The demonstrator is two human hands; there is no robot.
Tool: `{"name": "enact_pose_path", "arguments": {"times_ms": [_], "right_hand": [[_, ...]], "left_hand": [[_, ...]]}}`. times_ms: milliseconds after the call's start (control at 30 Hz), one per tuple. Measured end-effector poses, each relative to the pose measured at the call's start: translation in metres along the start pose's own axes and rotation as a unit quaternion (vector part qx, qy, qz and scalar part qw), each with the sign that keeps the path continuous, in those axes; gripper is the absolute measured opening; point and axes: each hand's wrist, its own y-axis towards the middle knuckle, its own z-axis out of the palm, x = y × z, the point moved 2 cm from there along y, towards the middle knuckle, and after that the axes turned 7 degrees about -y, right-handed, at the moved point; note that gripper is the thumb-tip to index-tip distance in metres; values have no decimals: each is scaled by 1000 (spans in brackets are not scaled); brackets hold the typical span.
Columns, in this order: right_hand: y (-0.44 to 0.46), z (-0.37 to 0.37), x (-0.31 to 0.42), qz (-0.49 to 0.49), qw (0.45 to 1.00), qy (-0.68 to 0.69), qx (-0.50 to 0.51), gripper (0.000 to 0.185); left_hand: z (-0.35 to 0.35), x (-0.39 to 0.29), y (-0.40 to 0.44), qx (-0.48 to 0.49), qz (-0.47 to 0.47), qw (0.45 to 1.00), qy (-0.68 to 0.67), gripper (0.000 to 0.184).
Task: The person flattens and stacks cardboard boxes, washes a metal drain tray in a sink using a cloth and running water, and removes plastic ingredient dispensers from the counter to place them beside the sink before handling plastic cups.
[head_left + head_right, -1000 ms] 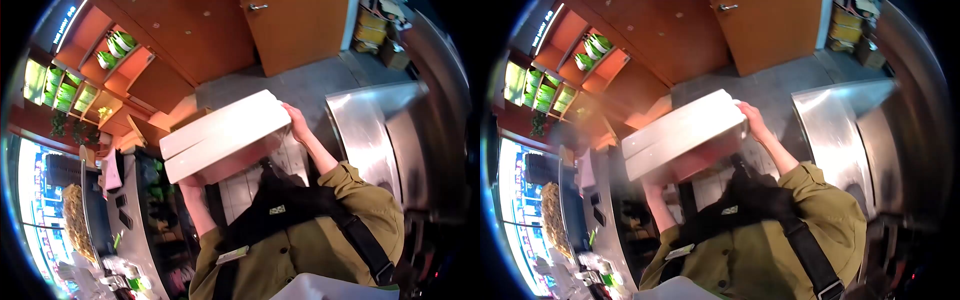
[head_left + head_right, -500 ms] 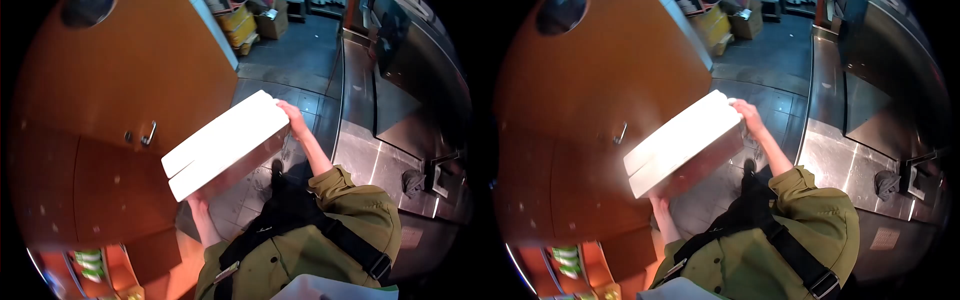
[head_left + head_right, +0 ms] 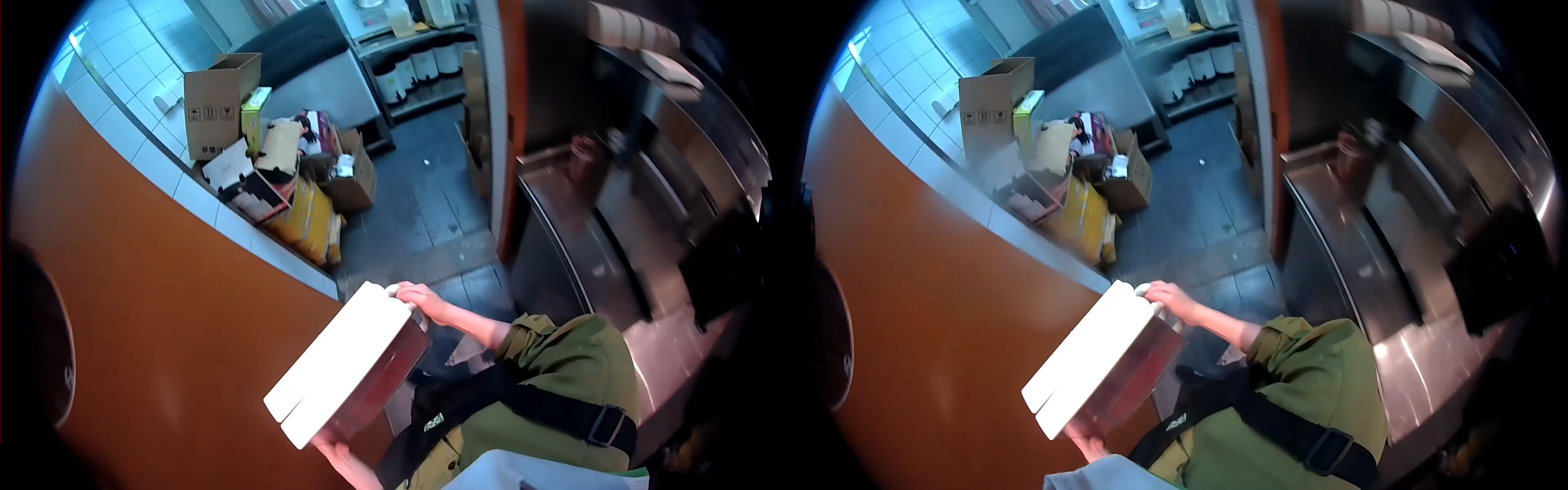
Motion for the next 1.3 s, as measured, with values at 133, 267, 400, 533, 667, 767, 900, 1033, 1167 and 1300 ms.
{"name": "enact_pose_path", "arguments": {"times_ms": [133, 267, 400, 533, 667, 767, 900, 1033, 1167, 1300], "right_hand": [[141, -28, -10, 10, 999, -52, -12, 24], [233, -89, 27, 41, 993, -35, -109, 28], [292, -192, 35, 0, 954, -91, -285, 28], [338, -277, 61, -22, 916, -16, -399, 28], [406, -380, 59, -64, 895, -88, -433, 26], [469, -440, 66, -72, 891, -83, -440, 23], [568, -529, 68, -74, 895, -85, -431, 22], [669, -628, 65, -95, 897, -87, -422, 19], [738, -730, 82, -99, 874, -39, -474, 19], [753, -831, 126, -129, 798, -28, -588, 19]], "left_hand": [[40, 1, 153, 5, -31, 999, -11, 69], [121, -4, 296, 60, -68, 996, -20, 55], [236, 8, 434, 145, -112, 983, -13, 43], [351, 70, 557, 193, -219, 956, -8, 39], [485, 116, 635, 288, -235, 928, 15, 37], [562, 134, 682, 295, -209, 932, 25, 36], [661, 161, 760, 294, -217, 930, 32, 35], [757, 206, 850, 312, -219, 923, 46, 35], [882, 257, 941, 371, -252, 892, 63, 35], [1056, 301, 965, 400, -257, 875, 95, 41]]}}
